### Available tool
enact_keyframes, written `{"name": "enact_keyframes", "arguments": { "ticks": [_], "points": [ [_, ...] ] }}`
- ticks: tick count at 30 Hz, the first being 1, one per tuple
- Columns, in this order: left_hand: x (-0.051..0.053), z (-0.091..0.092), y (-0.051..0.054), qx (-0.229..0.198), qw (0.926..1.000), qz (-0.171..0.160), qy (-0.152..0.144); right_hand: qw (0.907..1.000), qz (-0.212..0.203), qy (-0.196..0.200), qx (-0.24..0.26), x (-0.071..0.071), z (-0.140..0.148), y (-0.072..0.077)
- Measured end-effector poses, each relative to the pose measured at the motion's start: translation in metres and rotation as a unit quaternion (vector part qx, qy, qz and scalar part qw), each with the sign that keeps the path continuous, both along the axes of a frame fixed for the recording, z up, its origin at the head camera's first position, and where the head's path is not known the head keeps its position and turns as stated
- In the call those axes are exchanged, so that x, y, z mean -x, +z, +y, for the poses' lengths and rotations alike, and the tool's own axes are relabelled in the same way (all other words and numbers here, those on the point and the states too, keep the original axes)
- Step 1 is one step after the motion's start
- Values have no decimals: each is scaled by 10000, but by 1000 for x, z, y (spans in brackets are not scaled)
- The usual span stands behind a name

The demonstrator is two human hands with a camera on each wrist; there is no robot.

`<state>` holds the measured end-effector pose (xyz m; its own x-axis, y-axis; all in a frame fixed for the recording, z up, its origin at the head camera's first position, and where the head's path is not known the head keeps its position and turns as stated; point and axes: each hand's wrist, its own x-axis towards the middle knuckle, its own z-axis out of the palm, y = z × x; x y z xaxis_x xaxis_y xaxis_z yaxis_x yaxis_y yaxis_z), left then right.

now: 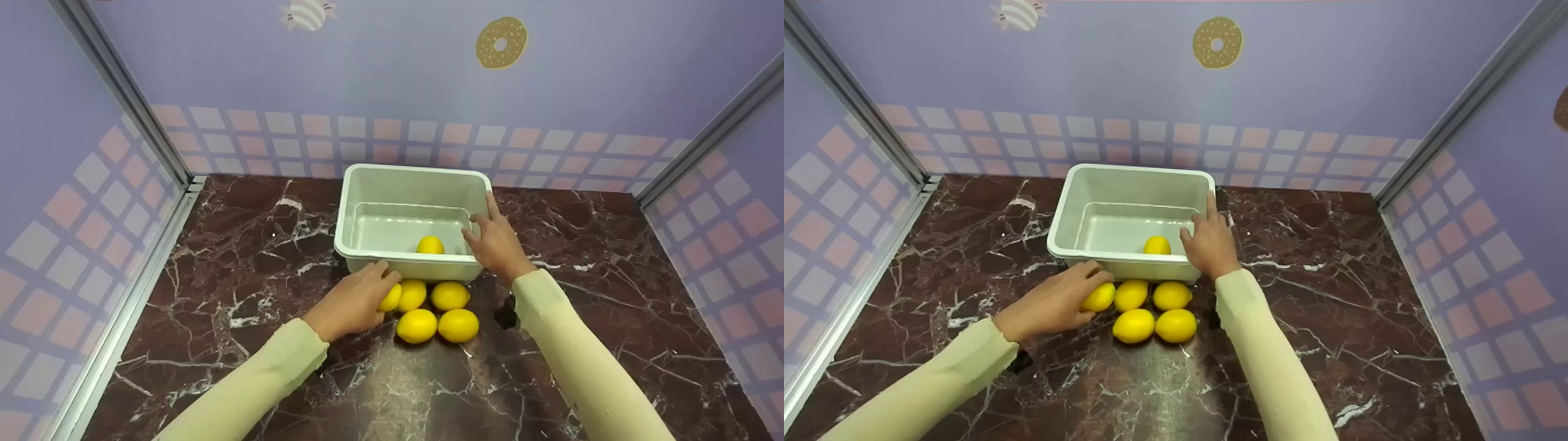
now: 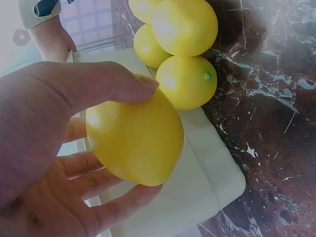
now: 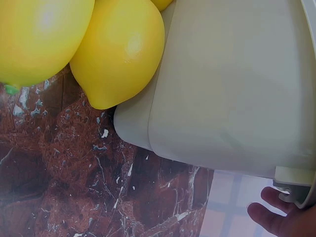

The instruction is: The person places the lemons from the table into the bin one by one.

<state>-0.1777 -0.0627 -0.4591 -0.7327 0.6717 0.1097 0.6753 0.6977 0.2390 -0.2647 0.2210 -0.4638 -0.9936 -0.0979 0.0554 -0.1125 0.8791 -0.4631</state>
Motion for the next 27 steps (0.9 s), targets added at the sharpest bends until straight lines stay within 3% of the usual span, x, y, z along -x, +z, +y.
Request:
{"name": "enact_keyframes", "arguments": {
  "ticks": [27],
  "points": [
    [-2, 4, 15, 74, 9999, 146, -42, 10000, 63, -6, 15, 0, 0, -1]
  ]
}}
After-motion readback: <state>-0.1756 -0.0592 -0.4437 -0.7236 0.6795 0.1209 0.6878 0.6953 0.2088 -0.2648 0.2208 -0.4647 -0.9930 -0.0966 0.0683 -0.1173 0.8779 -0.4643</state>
